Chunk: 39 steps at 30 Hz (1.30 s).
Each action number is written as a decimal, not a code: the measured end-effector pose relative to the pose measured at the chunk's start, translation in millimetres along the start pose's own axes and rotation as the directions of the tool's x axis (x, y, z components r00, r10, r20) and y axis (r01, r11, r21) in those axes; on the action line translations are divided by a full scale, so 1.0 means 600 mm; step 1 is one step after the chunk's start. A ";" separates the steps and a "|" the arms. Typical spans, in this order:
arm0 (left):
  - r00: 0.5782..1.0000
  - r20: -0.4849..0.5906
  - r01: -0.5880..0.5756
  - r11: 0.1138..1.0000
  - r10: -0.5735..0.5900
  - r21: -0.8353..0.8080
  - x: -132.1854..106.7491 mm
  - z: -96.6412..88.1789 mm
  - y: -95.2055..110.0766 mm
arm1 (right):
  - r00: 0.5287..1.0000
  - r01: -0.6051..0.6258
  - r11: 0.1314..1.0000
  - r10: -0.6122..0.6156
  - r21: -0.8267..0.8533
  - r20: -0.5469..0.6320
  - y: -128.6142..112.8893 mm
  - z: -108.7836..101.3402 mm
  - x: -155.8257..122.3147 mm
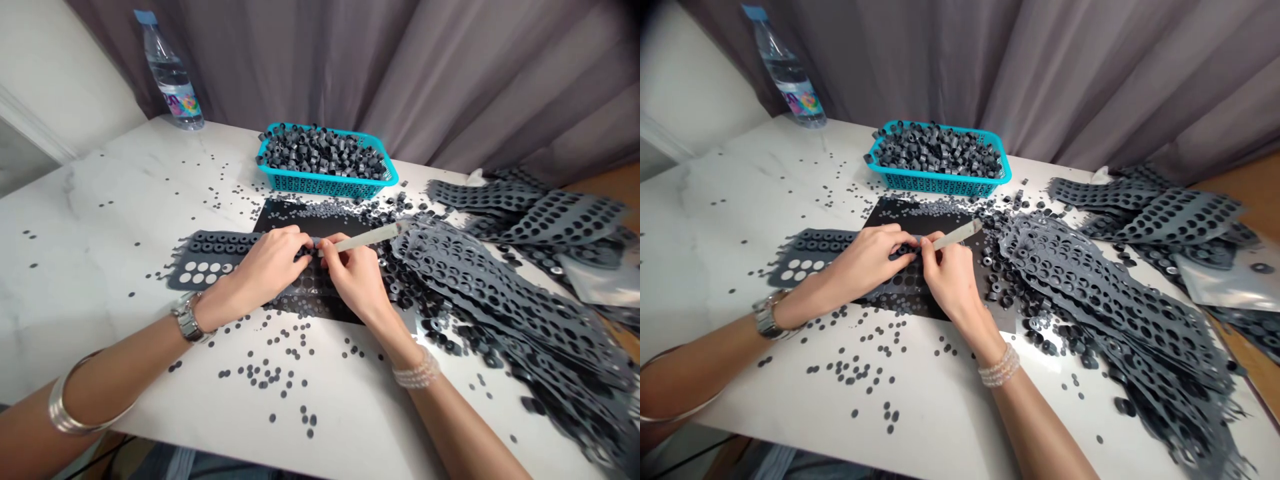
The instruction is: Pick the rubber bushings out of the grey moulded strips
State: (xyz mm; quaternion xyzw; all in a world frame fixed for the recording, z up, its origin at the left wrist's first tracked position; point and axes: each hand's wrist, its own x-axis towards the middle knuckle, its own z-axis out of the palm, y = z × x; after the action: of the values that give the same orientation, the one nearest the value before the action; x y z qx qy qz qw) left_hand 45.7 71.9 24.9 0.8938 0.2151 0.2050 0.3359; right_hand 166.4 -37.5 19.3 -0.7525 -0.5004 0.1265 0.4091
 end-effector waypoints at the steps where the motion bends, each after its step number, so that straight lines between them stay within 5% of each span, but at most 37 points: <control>1: 1.000 0.004 -0.006 1.000 0.006 0.025 0.000 0.001 0.000 | 1.000 0.020 1.000 -0.020 -0.024 -0.001 -0.001 0.001 0.000; 8: 0.996 -0.077 0.057 0.994 -0.051 0.089 -0.015 0.002 0.007 | 0.995 0.098 0.988 -0.101 -0.122 -0.017 -0.003 0.008 -0.003; 12: 0.994 -0.062 -0.077 0.985 0.087 0.152 -0.026 0.009 -0.002 | 0.994 0.105 0.983 -0.110 -0.147 -0.025 -0.003 0.012 -0.004; 19: 0.998 0.007 -0.065 0.944 0.066 0.324 -0.016 0.013 -0.007 | 0.998 -0.022 0.997 0.026 0.080 -0.050 0.000 0.002 -0.001; 39: 0.999 0.001 -0.052 0.941 0.055 0.335 -0.010 0.010 -0.003 | 0.998 -0.027 0.998 0.030 0.052 -0.052 -0.002 0.004 0.002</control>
State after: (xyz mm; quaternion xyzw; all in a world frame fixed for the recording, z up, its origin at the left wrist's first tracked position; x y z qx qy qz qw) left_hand 43.6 67.2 18.3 0.9426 0.2240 0.1779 0.1725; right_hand 164.8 -34.9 18.8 -0.7519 -0.4753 0.1253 0.4392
